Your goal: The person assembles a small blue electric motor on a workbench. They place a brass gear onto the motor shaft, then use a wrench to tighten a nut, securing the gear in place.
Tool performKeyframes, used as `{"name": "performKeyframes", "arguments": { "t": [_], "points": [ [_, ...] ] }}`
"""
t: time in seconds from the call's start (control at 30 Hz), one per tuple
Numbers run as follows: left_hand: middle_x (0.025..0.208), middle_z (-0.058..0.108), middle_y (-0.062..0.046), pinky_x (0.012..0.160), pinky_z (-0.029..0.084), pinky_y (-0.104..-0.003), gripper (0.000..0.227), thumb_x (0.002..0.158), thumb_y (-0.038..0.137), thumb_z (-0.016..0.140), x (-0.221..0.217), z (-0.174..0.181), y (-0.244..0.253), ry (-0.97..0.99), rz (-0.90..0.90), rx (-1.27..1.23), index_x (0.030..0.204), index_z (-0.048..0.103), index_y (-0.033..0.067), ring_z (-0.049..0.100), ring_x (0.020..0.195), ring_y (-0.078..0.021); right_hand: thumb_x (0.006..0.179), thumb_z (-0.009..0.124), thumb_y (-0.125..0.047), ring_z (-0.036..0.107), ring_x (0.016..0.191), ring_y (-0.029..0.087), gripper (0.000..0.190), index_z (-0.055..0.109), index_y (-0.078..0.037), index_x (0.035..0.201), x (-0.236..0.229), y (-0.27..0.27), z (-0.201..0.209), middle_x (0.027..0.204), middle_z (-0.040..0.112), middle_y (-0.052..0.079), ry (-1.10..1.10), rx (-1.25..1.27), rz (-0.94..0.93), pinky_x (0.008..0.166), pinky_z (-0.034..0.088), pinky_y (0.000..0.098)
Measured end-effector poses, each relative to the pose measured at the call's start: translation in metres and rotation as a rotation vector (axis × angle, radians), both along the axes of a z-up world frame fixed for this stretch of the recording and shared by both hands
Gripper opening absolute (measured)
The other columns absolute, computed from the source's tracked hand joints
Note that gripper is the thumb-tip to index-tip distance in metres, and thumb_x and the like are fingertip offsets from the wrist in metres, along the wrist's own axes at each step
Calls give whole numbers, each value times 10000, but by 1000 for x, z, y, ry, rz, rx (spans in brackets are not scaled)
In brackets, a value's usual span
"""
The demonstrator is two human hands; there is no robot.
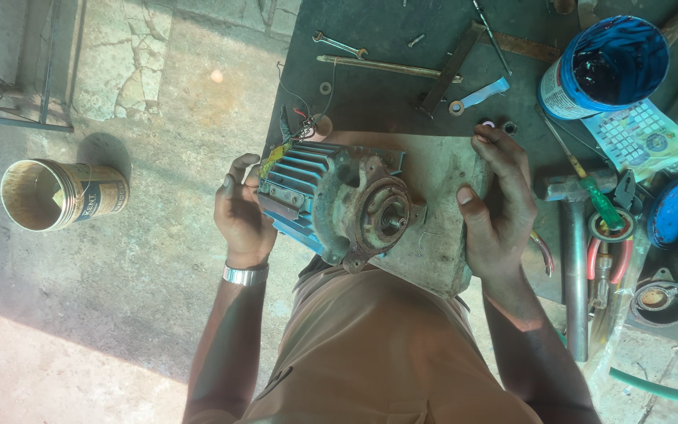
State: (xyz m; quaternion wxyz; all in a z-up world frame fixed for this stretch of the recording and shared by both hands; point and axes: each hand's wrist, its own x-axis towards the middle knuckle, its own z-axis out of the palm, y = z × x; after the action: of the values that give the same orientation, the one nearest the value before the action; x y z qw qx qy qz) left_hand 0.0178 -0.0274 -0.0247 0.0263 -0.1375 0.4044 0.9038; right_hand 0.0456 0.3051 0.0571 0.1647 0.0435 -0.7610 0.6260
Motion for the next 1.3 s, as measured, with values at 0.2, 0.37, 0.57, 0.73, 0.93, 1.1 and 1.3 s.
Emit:
{"name": "performKeyframes", "arguments": {
  "t": [0.2, 0.37, 0.57, 0.73, 0.93, 1.1, 1.3],
  "points": [
    [927, 678, -69, 861, 503, -339, 344, 1192, 337, 556, 0, -20, -10, 159, 52, 121, 1260, 575, 0, 621, 863, -160, 1045, 653, -244, 465, 1470, 268, 487, 568, 5, 1455, 0, -1, 0, 1480, 524, 177, 10, 6, -10, 1292, 347, 407],
    [1172, 745, -45, 993, 521, -339, 506, 998, 427, 528, -5, 1, 5, 3, 19, -113, 1328, 561, 44, 652, 1088, -161, 1049, 652, -233, 459, 1473, 268, 484, 565, 5, 1461, 2, 0, 0, 1488, 522, 175, 1, -1, -9, 1300, 335, 404],
    [1049, 697, -58, 919, 519, -350, 472, 1094, 417, 547, -2, 6, 6, 75, -15, 113, 1387, 531, 48, 652, 1023, -183, 1044, 663, -244, 450, 1480, 259, 535, 527, 13, 1493, 2, -1, -1, 1512, 514, 175, -1, -42, -6, 1306, 321, 398],
    [1006, 647, -25, 921, 483, -320, 348, 1156, 339, 566, -2, -15, -4, 97, -19, 1, 1306, 573, 24, 596, 1013, -142, 1030, 683, -286, 437, 1470, 256, 638, 451, 27, 1536, 4, 0, -1, 1513, 495, 173, -31, -109, -7, 1292, 314, 389],
    [1204, 664, -93, 1044, 502, -369, 505, 1079, 467, 488, -6, -2, 11, 19, -106, -165, 1294, 585, 20, 624, 1164, -183, 1038, 670, -276, 426, 1454, 263, 610, 480, 39, 1525, 6, 2, 0, 1526, 486, 176, -56, -3, -25, 1268, 309, 390],
    [1298, 659, -181, 1051, 513, -437, 660, 1074, 546, 427, -12, 11, 19, -150, -236, 54, 1398, 561, -13, 649, 1191, -270, 1017, 686, -186, 240, 1622, 314, 743, 322, -3, 1639, 9, -2, 13, 1712, 289, 207, -143, 21, 48, 1359, 192, 438],
    [1313, 663, -167, 1064, 518, -431, 647, 1028, 515, 460, -14, 2, 22, -169, -232, 190, 1405, 552, -3, 653, 1205, -272, 998, 659, -75, 60, 1703, 312, 855, 166, -59, 1696, 18, -8, 29, 1807, 67, 176, -208, 48, 101, 1403, 105, 456]
  ]
}}
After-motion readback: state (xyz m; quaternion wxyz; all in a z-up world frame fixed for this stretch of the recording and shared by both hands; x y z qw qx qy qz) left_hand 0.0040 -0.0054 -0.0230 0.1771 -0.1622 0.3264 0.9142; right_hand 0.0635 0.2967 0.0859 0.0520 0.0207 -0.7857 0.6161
